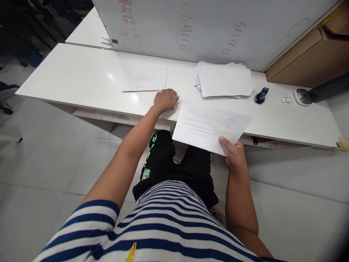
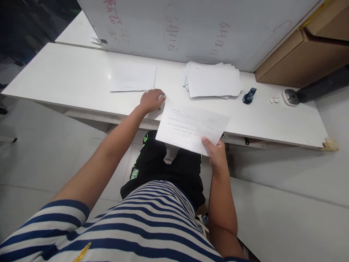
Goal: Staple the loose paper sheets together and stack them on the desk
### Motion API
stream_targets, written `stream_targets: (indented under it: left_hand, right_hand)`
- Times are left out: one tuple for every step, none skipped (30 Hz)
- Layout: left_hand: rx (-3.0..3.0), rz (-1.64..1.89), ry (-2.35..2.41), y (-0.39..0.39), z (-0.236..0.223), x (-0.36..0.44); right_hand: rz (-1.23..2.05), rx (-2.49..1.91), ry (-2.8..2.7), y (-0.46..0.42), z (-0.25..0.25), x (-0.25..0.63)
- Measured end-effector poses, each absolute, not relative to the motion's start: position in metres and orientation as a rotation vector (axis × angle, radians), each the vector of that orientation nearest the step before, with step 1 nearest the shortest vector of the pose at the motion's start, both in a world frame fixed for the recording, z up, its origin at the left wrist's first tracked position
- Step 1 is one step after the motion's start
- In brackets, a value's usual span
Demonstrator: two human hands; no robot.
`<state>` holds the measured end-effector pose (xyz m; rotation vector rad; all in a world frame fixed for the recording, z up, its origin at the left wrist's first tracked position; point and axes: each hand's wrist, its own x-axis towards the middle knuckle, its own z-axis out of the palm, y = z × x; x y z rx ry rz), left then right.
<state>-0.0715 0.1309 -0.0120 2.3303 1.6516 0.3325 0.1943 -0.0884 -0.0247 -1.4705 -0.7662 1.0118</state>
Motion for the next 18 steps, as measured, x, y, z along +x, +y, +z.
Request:
stream_targets:
  left_hand:
    - [2.324,0.339,1.649,0.13,-0.012,-0.071]
    - [2.318,0.343,1.646,0.13,-0.011,-0.071]
    - [2.315,0.345,1.641,0.129,-0.011,-0.071]
    - [2.316,0.342,1.639,0.129,-0.01,-0.071]
    - [2.322,0.337,1.638,0.128,-0.01,-0.071]
    - [2.331,0.33,1.638,0.128,-0.01,-0.071]
    - [2.338,0.319,1.638,0.127,-0.009,-0.071]
    - [2.341,0.309,1.636,0.127,-0.01,-0.071]
    - [2.337,0.309,1.635,0.128,-0.01,-0.071]
    - [2.328,0.317,1.635,0.128,-0.01,-0.071]
    - [2.313,0.321,1.637,0.129,-0.011,-0.07]
    - [2.296,0.311,1.64,0.13,-0.011,-0.069]
    - [2.283,0.29,1.641,0.131,-0.012,-0.068]
    - [2.278,0.267,1.642,0.132,-0.012,-0.067]
    - [2.282,0.251,1.641,0.132,-0.012,-0.067]
    - [2.293,0.25,1.639,0.131,-0.011,-0.066]
    - [2.303,0.267,1.642,0.13,-0.011,-0.066]
    - [2.315,0.297,1.648,0.128,-0.01,-0.066]
  right_hand:
    - [0.994,-1.463,-0.78,-0.084,-0.022,0.194]
    - [0.981,-1.458,-0.801,-0.079,-0.02,0.193]
    - [0.972,-1.456,-0.828,-0.074,-0.017,0.192]
    - [0.965,-1.456,-0.855,-0.07,-0.014,0.191]
    - [0.96,-1.455,-0.878,-0.065,-0.011,0.189]
    - [0.962,-1.453,-0.895,-0.059,-0.007,0.187]
    - [0.969,-1.447,-0.904,-0.051,-0.003,0.184]
    - [0.979,-1.437,-0.904,-0.042,0.002,0.181]
    - [1.0,-1.426,-0.896,-0.03,0.007,0.177]
    - [1.027,-1.413,-0.886,-0.014,0.013,0.172]
    - [1.058,-1.401,-0.872,0.003,0.019,0.166]
    - [1.118,-1.393,-0.873,0.024,0.025,0.158]
    - [1.166,-1.391,-0.892,0.046,0.029,0.148]
    - [1.202,-1.39,-0.918,0.07,0.032,0.136]
    - [1.248,-1.387,-0.963,0.095,0.034,0.121]
    - [1.306,-1.38,-1.017,0.12,0.035,0.105]
    - [1.363,-1.374,-1.066,0.143,0.034,0.087]
    - [1.423,-1.379,-1.107,0.165,0.032,0.068]
